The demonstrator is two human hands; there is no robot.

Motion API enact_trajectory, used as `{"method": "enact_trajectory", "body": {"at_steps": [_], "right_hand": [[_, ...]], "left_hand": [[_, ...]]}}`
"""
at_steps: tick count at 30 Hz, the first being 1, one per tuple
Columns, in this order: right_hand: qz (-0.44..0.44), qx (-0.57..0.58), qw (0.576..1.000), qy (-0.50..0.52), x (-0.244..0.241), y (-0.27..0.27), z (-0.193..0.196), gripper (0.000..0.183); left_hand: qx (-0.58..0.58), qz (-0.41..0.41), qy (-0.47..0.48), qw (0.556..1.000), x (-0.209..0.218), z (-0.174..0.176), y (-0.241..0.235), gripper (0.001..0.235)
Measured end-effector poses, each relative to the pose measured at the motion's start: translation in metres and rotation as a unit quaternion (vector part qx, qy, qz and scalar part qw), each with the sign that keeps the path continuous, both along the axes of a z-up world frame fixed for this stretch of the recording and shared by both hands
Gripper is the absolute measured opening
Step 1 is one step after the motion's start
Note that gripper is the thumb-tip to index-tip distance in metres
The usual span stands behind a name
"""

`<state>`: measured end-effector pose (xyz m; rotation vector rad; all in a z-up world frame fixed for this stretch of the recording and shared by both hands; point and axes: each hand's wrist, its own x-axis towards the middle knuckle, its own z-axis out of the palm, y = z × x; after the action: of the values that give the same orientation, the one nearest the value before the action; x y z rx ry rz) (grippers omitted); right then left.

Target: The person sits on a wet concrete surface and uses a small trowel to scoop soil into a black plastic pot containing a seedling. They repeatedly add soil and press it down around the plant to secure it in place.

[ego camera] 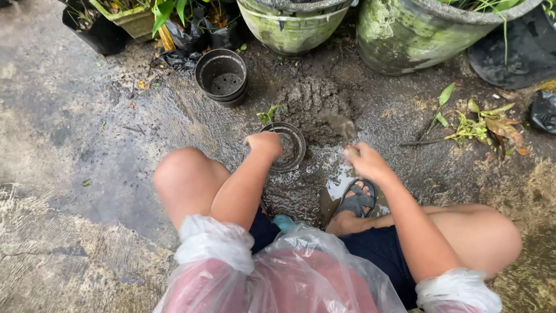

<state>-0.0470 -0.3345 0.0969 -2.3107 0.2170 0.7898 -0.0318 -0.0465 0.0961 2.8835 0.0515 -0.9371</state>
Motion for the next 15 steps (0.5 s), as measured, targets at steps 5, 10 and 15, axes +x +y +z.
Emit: {"method": "enact_trajectory", "body": {"at_steps": [5, 10, 15], "right_hand": [[-0.023, 0.057, 0.997, -0.045, 0.003, 0.01, 0.016, 0.049], [0.094, -0.097, 0.991, -0.014, 0.02, 0.004, -0.016, 0.057], [-0.02, -0.034, 0.999, -0.032, 0.028, 0.008, -0.071, 0.06]], "left_hand": [[-0.061, 0.209, 0.063, 0.974, -0.011, -0.032, 0.028, 0.035], [-0.233, 0.396, 0.051, 0.887, -0.042, -0.199, 0.022, 0.069], [-0.211, 0.553, -0.08, 0.802, -0.074, -0.206, -0.011, 0.088]]}}
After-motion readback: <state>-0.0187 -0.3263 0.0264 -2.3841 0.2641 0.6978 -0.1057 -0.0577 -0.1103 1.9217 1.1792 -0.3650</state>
